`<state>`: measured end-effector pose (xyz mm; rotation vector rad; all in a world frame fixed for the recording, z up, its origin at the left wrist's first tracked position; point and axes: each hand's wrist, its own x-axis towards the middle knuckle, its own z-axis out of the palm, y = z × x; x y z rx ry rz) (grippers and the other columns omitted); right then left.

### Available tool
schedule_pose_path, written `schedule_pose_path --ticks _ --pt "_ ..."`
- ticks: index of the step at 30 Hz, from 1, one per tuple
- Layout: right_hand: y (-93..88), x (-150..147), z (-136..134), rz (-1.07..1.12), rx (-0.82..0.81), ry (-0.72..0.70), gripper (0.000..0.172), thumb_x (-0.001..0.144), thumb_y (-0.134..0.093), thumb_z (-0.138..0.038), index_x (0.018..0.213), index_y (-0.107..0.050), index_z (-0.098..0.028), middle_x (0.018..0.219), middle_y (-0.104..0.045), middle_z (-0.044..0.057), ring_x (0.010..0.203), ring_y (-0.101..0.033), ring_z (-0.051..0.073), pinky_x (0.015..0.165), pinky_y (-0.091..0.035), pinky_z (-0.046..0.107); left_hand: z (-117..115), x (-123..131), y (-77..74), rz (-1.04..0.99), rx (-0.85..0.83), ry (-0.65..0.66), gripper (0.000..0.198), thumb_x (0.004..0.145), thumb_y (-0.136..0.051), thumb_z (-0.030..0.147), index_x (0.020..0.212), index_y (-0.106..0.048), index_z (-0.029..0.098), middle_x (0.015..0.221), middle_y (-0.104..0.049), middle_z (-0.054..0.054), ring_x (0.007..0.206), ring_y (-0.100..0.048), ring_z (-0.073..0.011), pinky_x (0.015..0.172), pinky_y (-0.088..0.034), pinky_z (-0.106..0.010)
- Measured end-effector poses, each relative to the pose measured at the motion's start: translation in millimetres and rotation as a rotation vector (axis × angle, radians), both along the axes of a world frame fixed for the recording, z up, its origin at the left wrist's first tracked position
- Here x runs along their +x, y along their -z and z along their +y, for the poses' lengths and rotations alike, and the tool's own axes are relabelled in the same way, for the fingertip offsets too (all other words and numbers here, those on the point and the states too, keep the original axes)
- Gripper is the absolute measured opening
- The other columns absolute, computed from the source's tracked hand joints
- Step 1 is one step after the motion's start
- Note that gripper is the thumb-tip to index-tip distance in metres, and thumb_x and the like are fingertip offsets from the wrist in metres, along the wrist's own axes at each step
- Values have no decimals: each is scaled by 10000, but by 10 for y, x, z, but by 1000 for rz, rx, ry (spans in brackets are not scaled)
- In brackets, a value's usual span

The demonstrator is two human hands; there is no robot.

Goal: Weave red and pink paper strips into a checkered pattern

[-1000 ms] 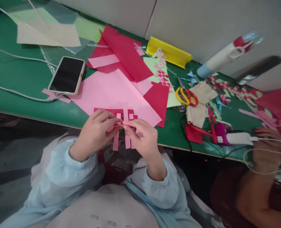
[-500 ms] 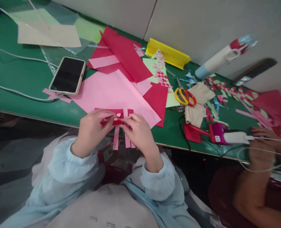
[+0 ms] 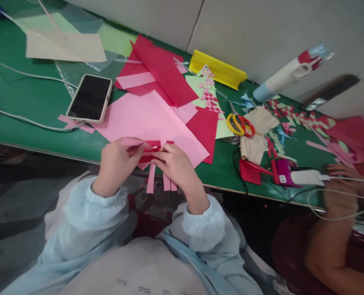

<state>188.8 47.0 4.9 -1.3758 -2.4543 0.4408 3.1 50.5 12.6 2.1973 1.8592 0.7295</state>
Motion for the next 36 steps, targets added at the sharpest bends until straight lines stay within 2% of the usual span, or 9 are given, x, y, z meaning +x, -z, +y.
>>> schedule_pose_path --ticks 5,11,15,18,21,24,30,36 --pt "-74 -48 -30 -107 20 -34 259 971 -511 -281 1043 -719 -145 947 -627 84 915 -548 196 762 -456 322 32 -34 7 21 14 -1 297 906 -515 446 890 -748 263 607 -664 -13 570 -610 -190 513 -341 -293" --pt "-158 -130 -63 -258 5 -46 286 990 -436 -195 1054 -698 -103 1052 -654 115 1017 -546 225 699 -459 320 67 -40 -41 13 -57 -18 301 902 -528 441 910 -761 250 725 -723 -44 655 -653 -232 546 -358 -312" --pt "-124 -117 -42 -244 9 -63 283 990 -440 -196 1050 -701 -104 1045 -658 110 1009 -548 222 723 -469 327 73 -32 -39 -25 -60 22 289 909 -520 424 916 -763 269 820 -754 -37 678 -661 -217 560 -373 -299" --pt "-92 -100 -26 -216 33 -73 278 987 -451 -197 1041 -708 -107 1018 -658 112 985 -550 214 751 -468 329 69 -32 -24 -12 -48 25 274 907 -526 412 919 -763 276 818 -757 -36 660 -655 -204 556 -375 -292" --pt "-72 -89 -20 -186 49 -74 277 986 -452 -197 1034 -711 -111 978 -658 101 956 -555 206 776 -464 329 54 -50 -29 -49 -67 25 257 904 -534 390 930 -756 262 857 -761 -35 710 -672 -207 604 -421 -294" --pt "-54 -80 -16 -128 64 -72 259 979 -472 -205 1011 -715 -120 953 -655 96 951 -560 202 798 -464 331 25 -100 -64 -98 -108 107 257 899 -536 382 954 -741 236 927 -759 -38 764 -681 -205 661 -467 -297" --pt "-21 -61 2 -104 63 -70 228 959 -511 -202 878 -711 -129 920 -655 83 909 -565 203 772 -455 328 -10 -253 -70 -36 -36 421 264 856 -598 312 1061 -700 182 988 -746 -87 883 -662 -242 836 -491 -383" --pt "-8 -40 15 -116 50 -80 178 933 -546 -176 838 -690 -134 932 -646 80 895 -546 201 765 -445 327 -9 -262 -18 28 -17 457 282 812 -589 168 1074 -686 132 995 -734 -118 911 -649 -257 874 -485 -414"
